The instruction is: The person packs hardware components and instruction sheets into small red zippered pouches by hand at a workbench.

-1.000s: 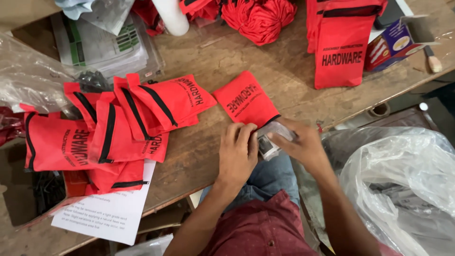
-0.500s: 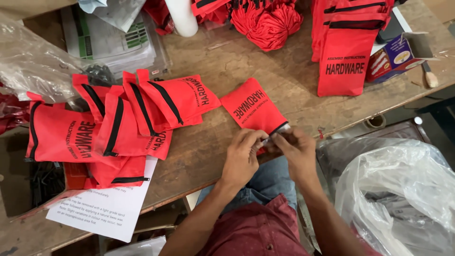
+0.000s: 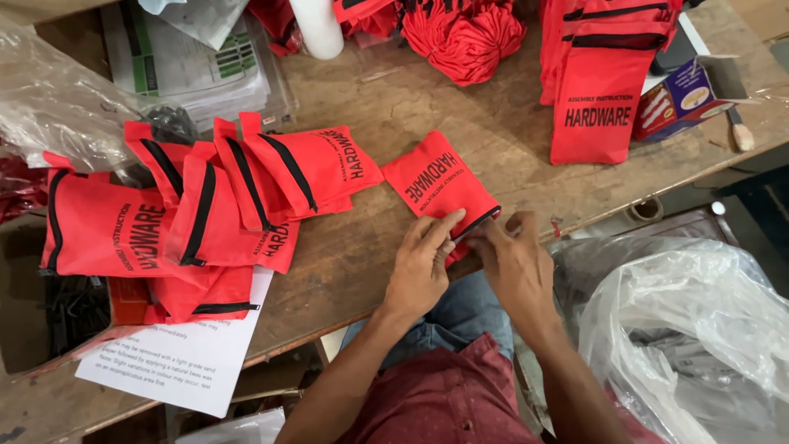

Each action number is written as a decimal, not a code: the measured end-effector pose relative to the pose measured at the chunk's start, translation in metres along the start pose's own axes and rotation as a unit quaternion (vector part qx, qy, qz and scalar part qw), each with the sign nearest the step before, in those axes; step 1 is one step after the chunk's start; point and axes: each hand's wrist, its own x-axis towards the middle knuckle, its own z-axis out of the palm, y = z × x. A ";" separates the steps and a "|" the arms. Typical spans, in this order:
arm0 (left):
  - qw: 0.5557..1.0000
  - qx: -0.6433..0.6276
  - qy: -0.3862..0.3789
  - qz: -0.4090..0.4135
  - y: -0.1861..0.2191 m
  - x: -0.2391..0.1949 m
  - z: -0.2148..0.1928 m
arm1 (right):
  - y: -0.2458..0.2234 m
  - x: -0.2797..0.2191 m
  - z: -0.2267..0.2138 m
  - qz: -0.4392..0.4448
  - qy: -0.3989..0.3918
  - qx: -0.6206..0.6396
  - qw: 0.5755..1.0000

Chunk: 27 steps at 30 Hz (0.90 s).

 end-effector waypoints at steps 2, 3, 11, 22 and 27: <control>1.000 0.009 -0.005 0.006 -0.002 0.003 -0.002 | 0.002 0.008 0.004 0.016 -0.025 -0.017 0.999; 0.999 -0.020 -0.018 -0.028 -0.003 0.001 -0.004 | 0.004 0.009 0.008 0.001 -0.003 -0.034 0.999; 0.999 -0.009 -0.027 -0.028 -0.001 -0.005 -0.001 | 0.020 0.011 0.031 0.030 0.073 -0.046 0.996; 0.990 0.129 -0.026 -0.050 0.015 -0.015 -0.012 | 0.036 -0.006 -0.009 -0.053 0.028 0.208 0.976; 0.988 0.066 0.005 -0.137 0.021 -0.021 -0.025 | -0.015 -0.011 -0.018 -0.164 -0.007 0.179 0.970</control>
